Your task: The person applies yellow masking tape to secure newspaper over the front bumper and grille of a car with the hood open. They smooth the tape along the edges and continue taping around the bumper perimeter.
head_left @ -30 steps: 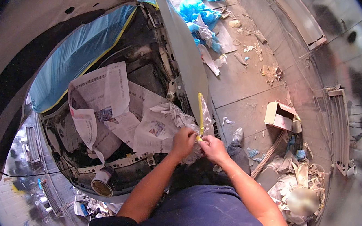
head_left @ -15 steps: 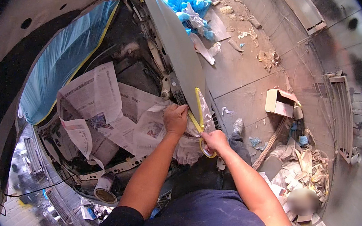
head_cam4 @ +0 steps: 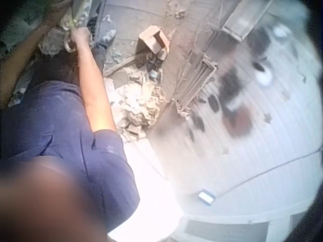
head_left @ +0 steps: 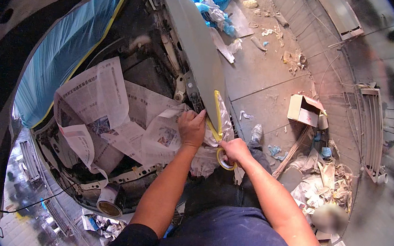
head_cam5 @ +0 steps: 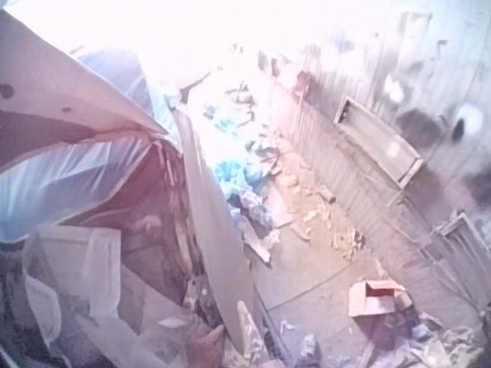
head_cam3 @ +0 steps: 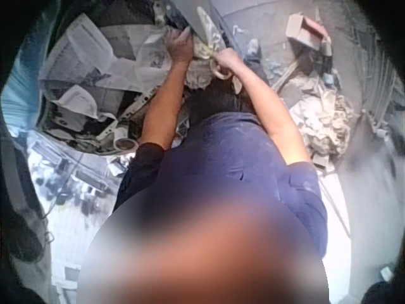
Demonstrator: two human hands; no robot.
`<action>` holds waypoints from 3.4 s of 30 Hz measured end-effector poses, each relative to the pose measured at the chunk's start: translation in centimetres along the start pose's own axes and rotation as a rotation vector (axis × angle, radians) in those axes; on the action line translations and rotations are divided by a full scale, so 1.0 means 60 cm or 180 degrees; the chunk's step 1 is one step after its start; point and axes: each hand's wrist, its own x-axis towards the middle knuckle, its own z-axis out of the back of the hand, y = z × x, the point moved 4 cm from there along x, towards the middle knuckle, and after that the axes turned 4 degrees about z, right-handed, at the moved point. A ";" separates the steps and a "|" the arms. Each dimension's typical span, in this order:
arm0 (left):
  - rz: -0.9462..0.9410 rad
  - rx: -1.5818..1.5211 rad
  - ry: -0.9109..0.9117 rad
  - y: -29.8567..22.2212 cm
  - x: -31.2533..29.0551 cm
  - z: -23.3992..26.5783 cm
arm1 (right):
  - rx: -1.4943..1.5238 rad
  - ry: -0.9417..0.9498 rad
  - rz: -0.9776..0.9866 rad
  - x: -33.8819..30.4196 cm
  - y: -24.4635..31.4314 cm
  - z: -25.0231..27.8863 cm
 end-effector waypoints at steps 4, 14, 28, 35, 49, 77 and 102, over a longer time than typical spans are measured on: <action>0.0120 0.0064 0.0138 0.001 -0.002 -0.006 | 0.0248 0.0045 -0.0196 -0.009 0.001 0.004; 0.0728 -0.0119 -0.0026 -0.008 0.006 -0.022 | 0.0061 0.0190 -0.0395 0.010 -0.018 -0.002; 0.0464 -0.0522 0.0148 -0.004 -0.009 0.004 | 0.0262 0.0211 -0.0212 0.008 -0.007 0.007; 0.1452 -0.0200 0.0395 0.006 0.005 -0.036 | 0.0196 0.0352 -0.0368 0.001 -0.003 0.009; 0.1242 -0.0584 0.0658 0.005 -0.018 -0.025 | 0.0296 0.0246 -0.0225 0.008 -0.016 0.002; 0.0359 -0.0251 0.1153 -0.025 -0.053 0.011 | 0.0429 0.0170 -0.0225 0.003 -0.005 0.000; 0.0453 0.0201 0.1399 -0.054 -0.053 -0.001 | 0.2318 0.0449 -0.0913 -0.009 -0.017 -0.028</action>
